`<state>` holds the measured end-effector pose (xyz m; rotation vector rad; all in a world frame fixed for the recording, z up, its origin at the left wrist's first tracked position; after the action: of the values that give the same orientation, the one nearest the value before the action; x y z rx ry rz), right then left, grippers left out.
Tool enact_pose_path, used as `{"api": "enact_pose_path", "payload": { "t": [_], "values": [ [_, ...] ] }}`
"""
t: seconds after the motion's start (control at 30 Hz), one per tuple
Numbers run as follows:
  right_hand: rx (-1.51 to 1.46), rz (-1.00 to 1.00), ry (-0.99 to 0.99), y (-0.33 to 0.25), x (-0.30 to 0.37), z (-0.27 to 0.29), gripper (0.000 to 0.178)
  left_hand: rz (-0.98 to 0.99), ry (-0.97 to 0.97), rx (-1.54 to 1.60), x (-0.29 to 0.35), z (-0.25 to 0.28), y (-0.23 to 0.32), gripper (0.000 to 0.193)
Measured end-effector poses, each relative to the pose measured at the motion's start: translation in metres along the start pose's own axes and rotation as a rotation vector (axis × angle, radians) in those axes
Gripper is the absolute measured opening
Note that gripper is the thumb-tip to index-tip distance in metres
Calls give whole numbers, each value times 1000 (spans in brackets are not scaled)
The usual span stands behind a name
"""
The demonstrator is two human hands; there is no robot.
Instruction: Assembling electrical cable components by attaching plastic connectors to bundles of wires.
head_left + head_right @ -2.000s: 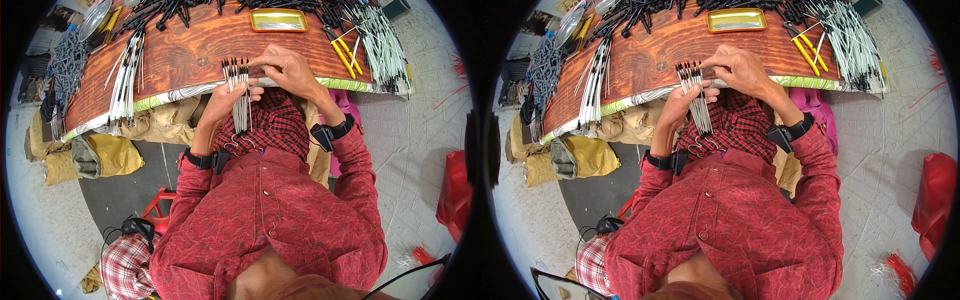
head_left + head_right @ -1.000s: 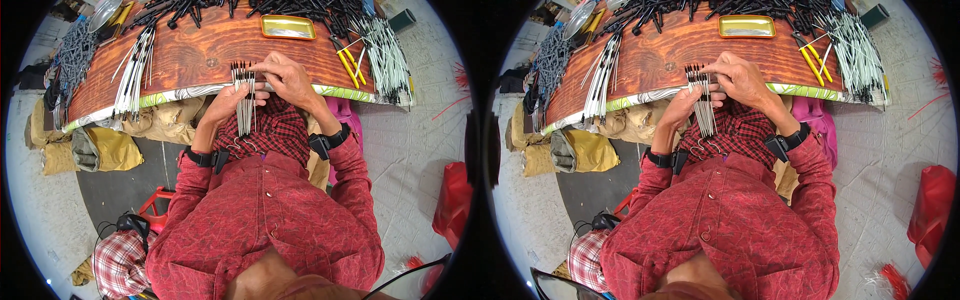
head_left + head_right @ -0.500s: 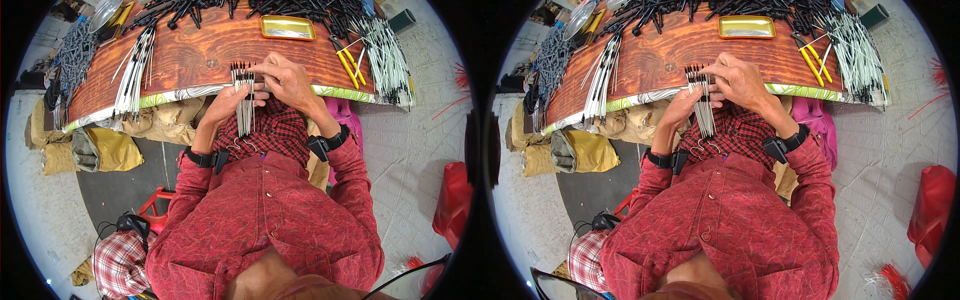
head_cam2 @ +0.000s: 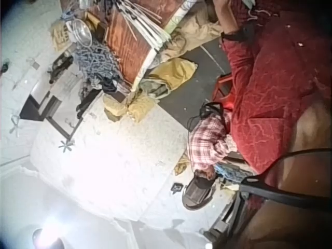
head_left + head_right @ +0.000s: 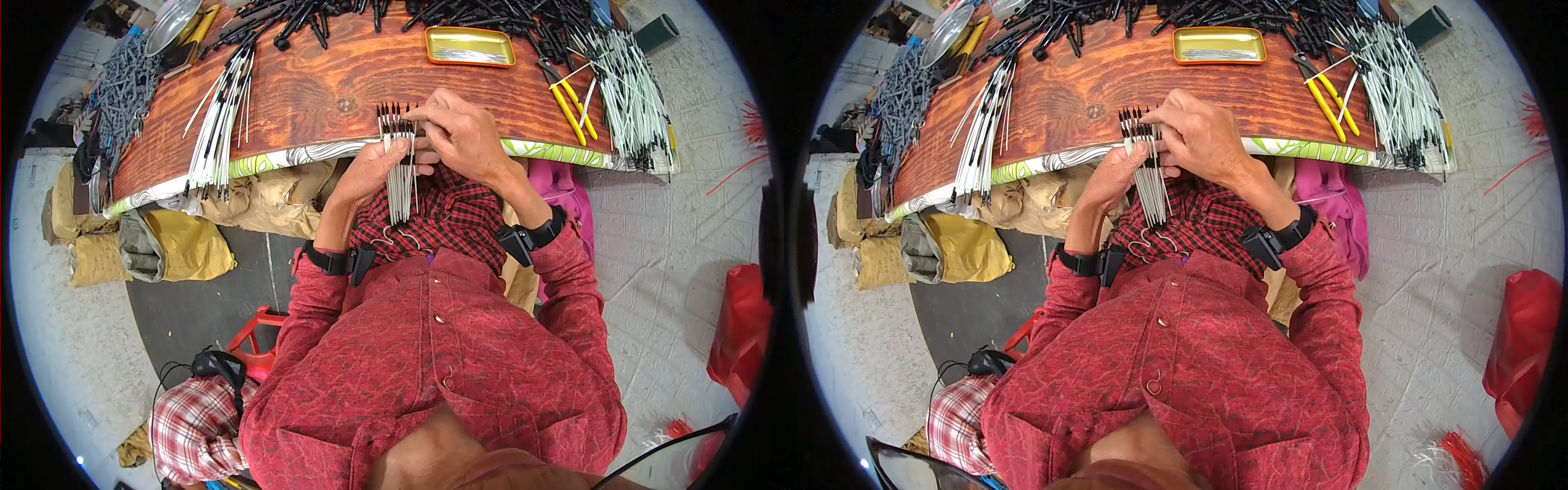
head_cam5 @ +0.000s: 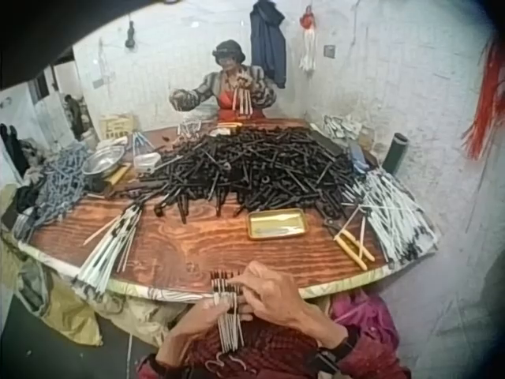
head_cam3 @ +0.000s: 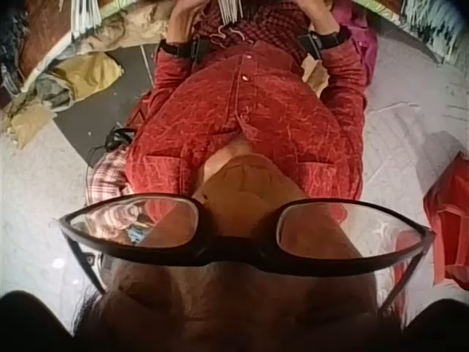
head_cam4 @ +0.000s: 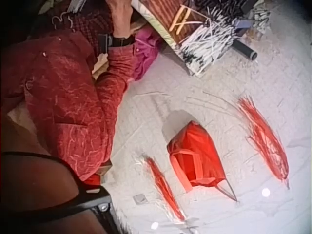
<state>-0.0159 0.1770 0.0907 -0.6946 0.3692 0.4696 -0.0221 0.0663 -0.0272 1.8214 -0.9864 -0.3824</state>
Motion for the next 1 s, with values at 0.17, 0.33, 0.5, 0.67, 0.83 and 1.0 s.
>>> {"api": "enact_pose_path", "payload": {
  "t": [0.17, 0.33, 0.5, 0.67, 0.83, 1.0],
  "values": [
    [-122, -45, -3, 8, 1, -4, 21, 6, 17, -2, 1, 0, 1, 53],
    [-158, -59, -11, 9, 0, -6, 19, 8, 7, -12, 1, 1, 0, 53],
    [-263, -122, -19, 13, 1, -15, 19, -14, 24, 19, 0, 2, 0, 50],
    [-298, -95, -26, 9, -4, -18, 20, 7, 28, -12, 0, 8, -5, 43],
    [-392, -140, -81, 14, -4, -24, 20, 22, 23, 3, 1, 7, -7, 45],
    [-437, -213, -94, 21, 0, -26, 18, 11, -9, 23, 2, 2, -1, 51]
  ]
}}
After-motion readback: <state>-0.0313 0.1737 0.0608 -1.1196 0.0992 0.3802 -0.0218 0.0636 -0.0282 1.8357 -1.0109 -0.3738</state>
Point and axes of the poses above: each hand's wrist, its own x-axis away from the middle knuckle, its own z-axis out of the back of the hand, y = z × x, the point moved 9 cm from there along -x, towards the middle knuckle, and after that the axes turned 4 degrees about -y, right-handed, at the moved point
